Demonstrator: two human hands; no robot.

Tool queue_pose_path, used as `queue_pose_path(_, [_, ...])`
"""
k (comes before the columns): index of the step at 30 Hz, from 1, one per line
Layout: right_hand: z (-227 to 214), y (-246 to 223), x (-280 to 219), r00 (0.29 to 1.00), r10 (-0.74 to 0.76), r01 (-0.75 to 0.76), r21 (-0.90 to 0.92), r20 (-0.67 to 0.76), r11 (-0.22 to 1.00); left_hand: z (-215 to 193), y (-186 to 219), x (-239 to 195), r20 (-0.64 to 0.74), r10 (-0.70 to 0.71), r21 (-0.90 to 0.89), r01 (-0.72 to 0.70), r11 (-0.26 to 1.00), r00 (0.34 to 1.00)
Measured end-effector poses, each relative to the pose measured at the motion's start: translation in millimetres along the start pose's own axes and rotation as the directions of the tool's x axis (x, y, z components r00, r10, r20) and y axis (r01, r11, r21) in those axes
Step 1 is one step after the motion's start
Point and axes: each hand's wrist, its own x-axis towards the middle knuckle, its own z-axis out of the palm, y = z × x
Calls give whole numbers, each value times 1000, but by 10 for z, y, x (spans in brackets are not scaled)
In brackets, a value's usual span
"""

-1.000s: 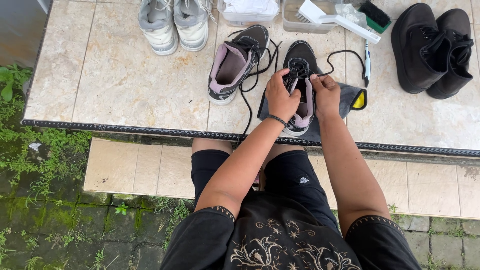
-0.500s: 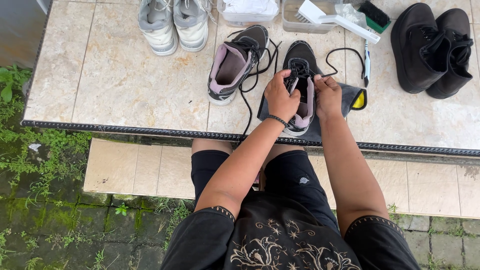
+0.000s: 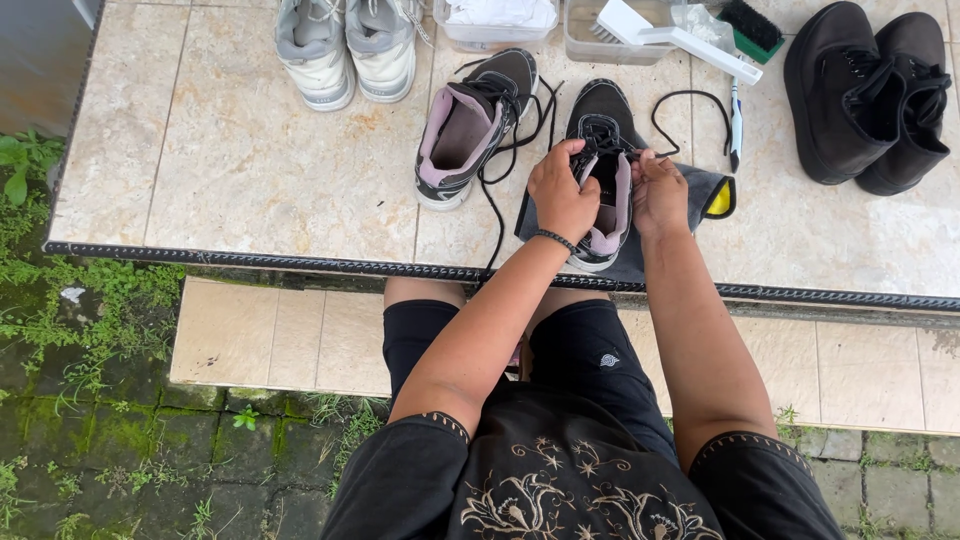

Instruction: The person is threading shoelaces through the eyelets of a black sneaker and then tying a knot.

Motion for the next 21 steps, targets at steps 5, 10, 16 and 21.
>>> queue_pose_path(5, [34, -18, -66, 1000, -23, 22, 19, 11, 1000, 2, -19, -3, 13, -4, 0, 4, 1000, 1000])
queue_pose_path(10, [50, 14, -102, 990, -130, 138, -199, 55, 970, 6, -27, -8, 6, -3, -6, 3, 1000, 1000])
queue_pose_path(16, [9, 38, 1, 1000, -18, 17, 47, 15, 999, -26, 1, -37, -75, -5, -81, -1, 997, 997])
queue_pose_path(21, [50, -17, -82, 998, -63, 63, -19, 27, 998, -107, -65, -39, -17, 10, -162, -13, 987, 1000])
